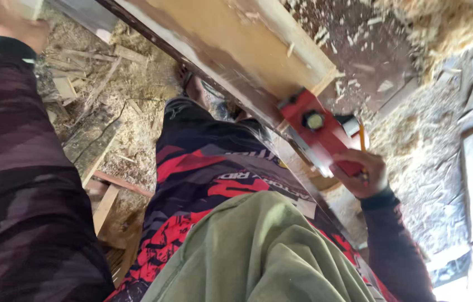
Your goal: The person picks up a wooden board from a stack and places it on the workbench, then sands its surface and edges using a red electric orbital sander, holding a pencil in the other hand. They reposition and turn the board to sand different sides, then set it aside and handle the sander's power cord.
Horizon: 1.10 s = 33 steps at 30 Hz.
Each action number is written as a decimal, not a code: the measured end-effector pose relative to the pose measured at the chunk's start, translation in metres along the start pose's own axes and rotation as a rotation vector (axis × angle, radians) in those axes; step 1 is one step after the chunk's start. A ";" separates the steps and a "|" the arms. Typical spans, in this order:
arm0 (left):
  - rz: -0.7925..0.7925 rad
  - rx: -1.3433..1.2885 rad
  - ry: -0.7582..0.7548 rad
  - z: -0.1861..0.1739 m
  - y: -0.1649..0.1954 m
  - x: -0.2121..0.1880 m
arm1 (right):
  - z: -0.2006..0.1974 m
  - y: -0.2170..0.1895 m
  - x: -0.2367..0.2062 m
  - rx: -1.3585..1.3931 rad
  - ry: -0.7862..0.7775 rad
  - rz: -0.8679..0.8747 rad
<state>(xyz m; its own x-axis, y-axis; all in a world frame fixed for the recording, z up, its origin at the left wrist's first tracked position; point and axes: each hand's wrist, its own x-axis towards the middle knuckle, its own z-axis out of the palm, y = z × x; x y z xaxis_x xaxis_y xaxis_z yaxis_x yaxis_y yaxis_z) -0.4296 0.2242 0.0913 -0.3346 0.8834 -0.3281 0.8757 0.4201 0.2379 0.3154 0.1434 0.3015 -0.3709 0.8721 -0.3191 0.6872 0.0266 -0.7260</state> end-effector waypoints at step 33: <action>-0.083 -0.013 -0.139 -0.006 0.011 0.020 | 0.122 -0.211 0.268 0.061 -0.029 -0.236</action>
<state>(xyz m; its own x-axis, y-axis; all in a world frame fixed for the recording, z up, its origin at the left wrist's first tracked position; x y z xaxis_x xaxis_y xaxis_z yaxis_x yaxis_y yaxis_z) -0.4290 0.2477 0.0922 -0.3537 0.8084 -0.4705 0.8420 0.4943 0.2163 -0.0053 0.3120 0.2945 -0.5348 0.8310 -0.1532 0.5407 0.1972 -0.8178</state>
